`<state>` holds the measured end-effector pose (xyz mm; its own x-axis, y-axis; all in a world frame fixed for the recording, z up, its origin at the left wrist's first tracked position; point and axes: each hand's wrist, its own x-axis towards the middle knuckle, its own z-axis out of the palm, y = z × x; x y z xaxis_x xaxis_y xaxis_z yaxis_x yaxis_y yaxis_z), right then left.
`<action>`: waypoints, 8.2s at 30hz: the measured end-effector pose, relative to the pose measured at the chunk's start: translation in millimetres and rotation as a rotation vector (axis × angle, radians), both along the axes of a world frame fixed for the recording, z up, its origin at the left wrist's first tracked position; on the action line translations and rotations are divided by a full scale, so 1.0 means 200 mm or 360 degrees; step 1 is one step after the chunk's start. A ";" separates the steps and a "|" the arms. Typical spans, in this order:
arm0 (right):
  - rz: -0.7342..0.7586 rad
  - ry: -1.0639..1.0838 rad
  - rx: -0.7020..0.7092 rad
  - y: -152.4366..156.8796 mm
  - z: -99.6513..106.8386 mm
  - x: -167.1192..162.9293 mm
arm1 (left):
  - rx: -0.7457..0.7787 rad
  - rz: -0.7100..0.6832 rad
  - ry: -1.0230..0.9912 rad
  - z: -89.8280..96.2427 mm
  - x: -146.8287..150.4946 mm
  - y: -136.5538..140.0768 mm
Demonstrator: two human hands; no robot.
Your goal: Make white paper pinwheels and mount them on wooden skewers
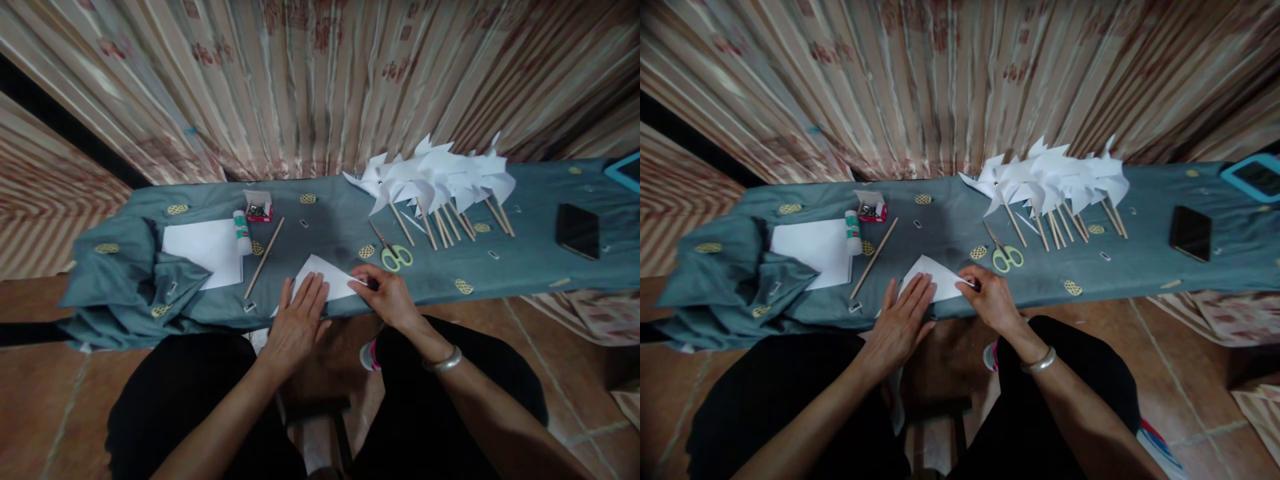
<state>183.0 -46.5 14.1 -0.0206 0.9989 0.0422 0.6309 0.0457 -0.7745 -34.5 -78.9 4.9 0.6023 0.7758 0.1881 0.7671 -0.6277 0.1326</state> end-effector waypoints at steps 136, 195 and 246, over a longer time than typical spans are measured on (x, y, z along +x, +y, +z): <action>0.0192 0.1653 -0.0790 -0.09 0.15 0.05 | -0.0332 0.1127 -0.2101 0.29 -0.10 0.63; 0.0198 0.1354 -0.0729 -0.08 0.11 0.04 | -0.0609 0.1024 -0.2016 0.30 -0.01 0.59; 0.0081 0.1405 -0.0689 -0.06 0.09 0.03 | -0.0735 0.0943 -0.1955 0.25 0.03 0.57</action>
